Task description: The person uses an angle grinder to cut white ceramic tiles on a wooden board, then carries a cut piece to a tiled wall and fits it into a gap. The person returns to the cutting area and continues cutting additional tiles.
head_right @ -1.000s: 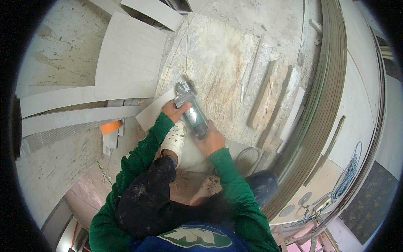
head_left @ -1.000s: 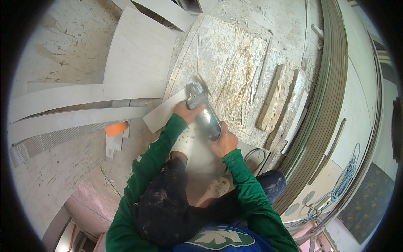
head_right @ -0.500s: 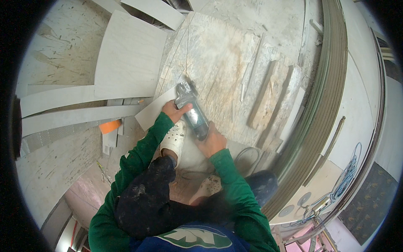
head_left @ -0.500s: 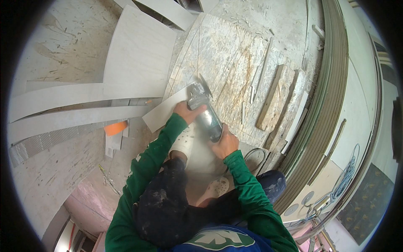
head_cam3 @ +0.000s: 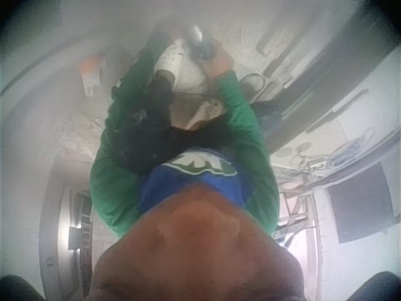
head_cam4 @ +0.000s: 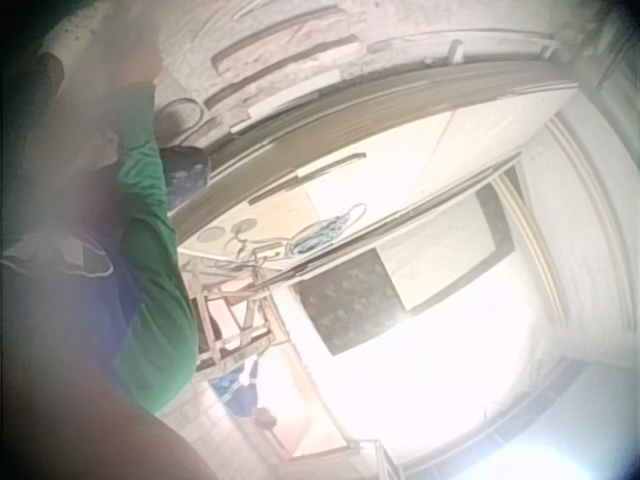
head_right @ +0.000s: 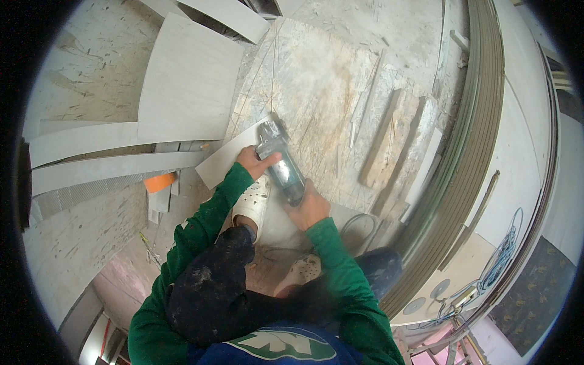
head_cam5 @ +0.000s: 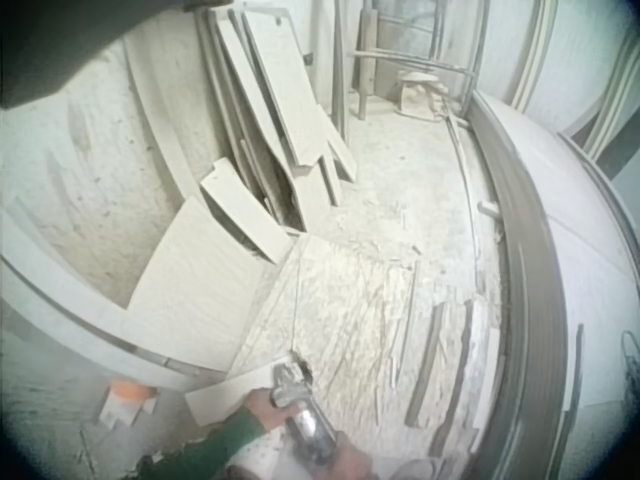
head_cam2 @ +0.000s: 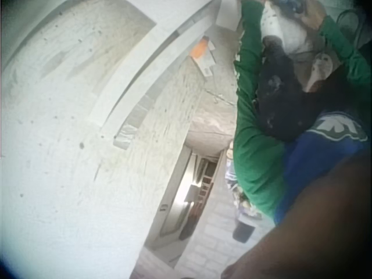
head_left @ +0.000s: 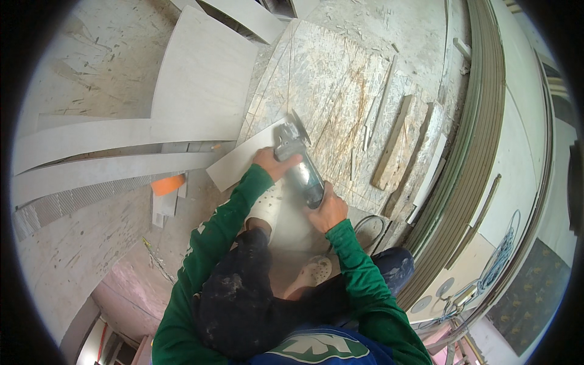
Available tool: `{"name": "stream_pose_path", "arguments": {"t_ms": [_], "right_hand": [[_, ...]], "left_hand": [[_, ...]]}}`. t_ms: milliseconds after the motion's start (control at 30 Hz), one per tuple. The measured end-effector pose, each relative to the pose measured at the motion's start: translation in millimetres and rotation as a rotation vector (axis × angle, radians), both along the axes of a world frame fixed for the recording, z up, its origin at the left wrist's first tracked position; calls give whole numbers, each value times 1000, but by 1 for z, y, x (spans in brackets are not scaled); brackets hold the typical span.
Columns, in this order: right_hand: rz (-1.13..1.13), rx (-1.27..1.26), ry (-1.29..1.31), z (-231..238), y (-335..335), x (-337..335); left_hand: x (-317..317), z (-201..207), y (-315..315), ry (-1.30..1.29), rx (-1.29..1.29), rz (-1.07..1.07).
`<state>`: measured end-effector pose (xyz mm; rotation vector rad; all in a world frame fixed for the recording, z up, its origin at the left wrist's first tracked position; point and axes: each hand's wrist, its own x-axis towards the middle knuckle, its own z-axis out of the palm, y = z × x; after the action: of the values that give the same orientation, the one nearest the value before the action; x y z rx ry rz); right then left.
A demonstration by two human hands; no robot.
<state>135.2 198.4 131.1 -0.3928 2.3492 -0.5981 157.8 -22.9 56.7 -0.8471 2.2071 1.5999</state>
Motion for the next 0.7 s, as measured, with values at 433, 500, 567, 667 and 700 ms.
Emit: {"name": "stream_pose_path", "arguments": {"t_ms": [433,500,567,667,700], "right_hand": [[6,29,-24,-3,7,3],[0,38,-33,-2,5,4],[1,45,-55,1,2,2],[1,43,-50,-2,5,2],[5,37,-42,-3,5,2]], "left_hand": [[10,-32,2,-9,-264,-66],[11,-36,1,-10,-246,-65],[11,-38,0,-24,-236,-57],[6,-25,2,-48,-192,-60],[7,-23,1,-57,-176,-60]]}}
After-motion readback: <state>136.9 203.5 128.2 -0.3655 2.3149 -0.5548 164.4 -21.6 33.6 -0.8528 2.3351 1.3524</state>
